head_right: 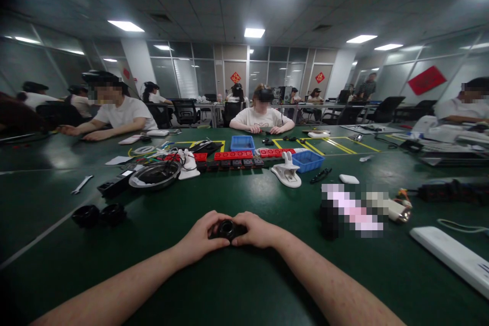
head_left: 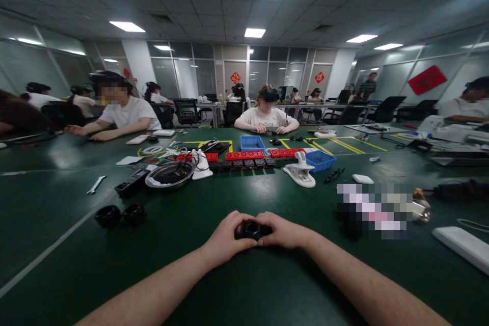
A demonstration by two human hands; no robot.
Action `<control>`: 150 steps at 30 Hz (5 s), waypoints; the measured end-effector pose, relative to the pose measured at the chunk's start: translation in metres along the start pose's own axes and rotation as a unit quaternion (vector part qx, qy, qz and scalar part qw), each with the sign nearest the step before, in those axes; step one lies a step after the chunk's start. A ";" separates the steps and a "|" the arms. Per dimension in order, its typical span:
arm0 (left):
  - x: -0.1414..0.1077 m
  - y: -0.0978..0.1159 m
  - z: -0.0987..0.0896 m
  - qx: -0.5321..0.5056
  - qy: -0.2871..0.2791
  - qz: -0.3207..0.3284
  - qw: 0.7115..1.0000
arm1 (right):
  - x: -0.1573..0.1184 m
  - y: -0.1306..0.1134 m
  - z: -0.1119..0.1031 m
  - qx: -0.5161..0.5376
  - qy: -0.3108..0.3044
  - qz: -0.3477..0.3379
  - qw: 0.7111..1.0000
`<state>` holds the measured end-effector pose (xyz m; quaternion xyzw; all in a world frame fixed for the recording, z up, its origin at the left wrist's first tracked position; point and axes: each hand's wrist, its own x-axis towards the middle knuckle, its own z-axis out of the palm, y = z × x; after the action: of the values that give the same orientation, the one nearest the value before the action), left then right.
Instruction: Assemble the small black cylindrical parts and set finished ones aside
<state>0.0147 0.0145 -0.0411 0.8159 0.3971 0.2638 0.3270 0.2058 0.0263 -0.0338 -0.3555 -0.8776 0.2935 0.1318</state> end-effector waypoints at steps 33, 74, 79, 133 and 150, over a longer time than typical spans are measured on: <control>-0.003 0.010 -0.006 -0.005 -0.011 0.029 1.000 | 0.000 -0.004 0.000 0.020 -0.006 -0.016 1.000; -0.003 0.004 -0.002 -0.017 -0.011 0.009 1.000 | 0.000 -0.002 -0.004 0.045 -0.026 -0.021 0.998; -0.002 0.004 -0.002 -0.015 -0.016 0.007 1.000 | 0.002 0.000 -0.001 0.047 -0.009 0.007 0.999; -0.001 0.004 0.005 0.015 0.052 -0.037 0.998 | 0.003 -0.019 0.023 -0.190 0.111 0.117 0.968; -0.001 0.006 -0.003 0.003 -0.019 0.015 1.000 | -0.002 0.002 -0.001 0.027 -0.004 -0.005 1.000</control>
<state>0.0146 0.0121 -0.0351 0.8276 0.3791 0.2518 0.3286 0.2089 0.0263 -0.0339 -0.3458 -0.8718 0.3179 0.1390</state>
